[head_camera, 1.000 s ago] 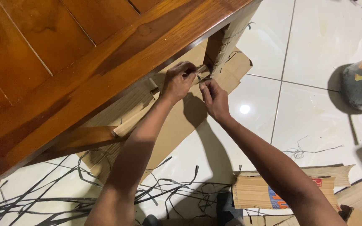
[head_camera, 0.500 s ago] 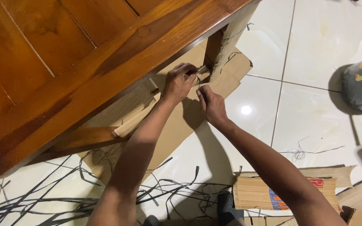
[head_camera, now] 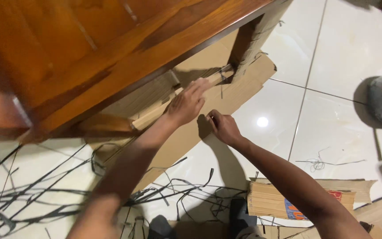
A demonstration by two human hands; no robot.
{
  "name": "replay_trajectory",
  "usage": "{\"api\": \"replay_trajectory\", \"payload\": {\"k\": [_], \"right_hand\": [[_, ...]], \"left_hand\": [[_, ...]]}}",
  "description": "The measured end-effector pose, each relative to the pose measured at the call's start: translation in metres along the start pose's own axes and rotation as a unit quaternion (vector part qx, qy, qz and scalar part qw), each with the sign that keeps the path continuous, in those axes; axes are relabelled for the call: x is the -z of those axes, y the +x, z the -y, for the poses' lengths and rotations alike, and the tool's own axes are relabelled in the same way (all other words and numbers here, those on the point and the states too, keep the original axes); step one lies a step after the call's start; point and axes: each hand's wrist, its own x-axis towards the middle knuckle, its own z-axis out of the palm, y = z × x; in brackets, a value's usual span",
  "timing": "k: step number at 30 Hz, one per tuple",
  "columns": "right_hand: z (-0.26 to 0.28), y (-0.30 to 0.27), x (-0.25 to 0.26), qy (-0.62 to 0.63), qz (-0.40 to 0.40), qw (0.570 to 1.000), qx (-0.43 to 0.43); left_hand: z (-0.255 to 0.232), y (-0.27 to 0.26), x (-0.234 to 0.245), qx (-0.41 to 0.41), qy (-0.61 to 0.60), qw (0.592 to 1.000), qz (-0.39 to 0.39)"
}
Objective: Tying plastic straps around the legs of a wooden chair to secure cardboard protection
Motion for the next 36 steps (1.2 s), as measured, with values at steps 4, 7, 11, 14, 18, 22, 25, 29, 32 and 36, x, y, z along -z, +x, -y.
{"api": "replay_trajectory", "payload": {"k": [4,7,11,14,18,22,25,29,32,36], "right_hand": [[0.016,-0.003,-0.005,-0.025,0.053,0.998,0.027],[0.031,-0.008,-0.005,-0.026,0.091,0.995,0.036],[0.040,-0.011,-0.011,-0.059,0.145,0.985,0.075],[0.061,-0.016,-0.004,-0.101,0.180,0.973,0.102],[0.085,-0.010,-0.004,-0.143,0.245,0.950,0.133],[0.109,-0.001,-0.018,-0.199,0.273,0.915,0.220],[0.134,0.009,-0.043,-0.244,0.311,0.876,0.278],[0.161,0.021,-0.095,-0.258,0.353,0.817,0.376],[0.180,0.022,-0.134,-0.274,0.352,0.777,0.444],[0.215,0.014,-0.172,-0.257,0.349,0.760,0.484]], "left_hand": [[0.002,-0.055,0.027,-0.034,0.078,0.996,0.042],[0.009,-0.098,0.046,-0.030,0.068,0.994,0.074],[0.041,-0.159,0.053,-0.005,0.120,0.987,0.109],[0.036,-0.202,0.081,0.025,0.130,0.984,0.119],[0.038,-0.260,0.106,0.123,0.202,0.957,0.168],[0.053,-0.330,0.111,0.180,0.181,0.960,0.113],[0.048,-0.383,0.117,0.214,0.232,0.944,0.100],[0.022,-0.448,0.125,0.306,0.188,0.929,0.094],[0.016,-0.496,0.106,0.338,0.188,0.919,0.079],[0.000,-0.543,0.074,0.376,0.244,0.889,0.093]]}}
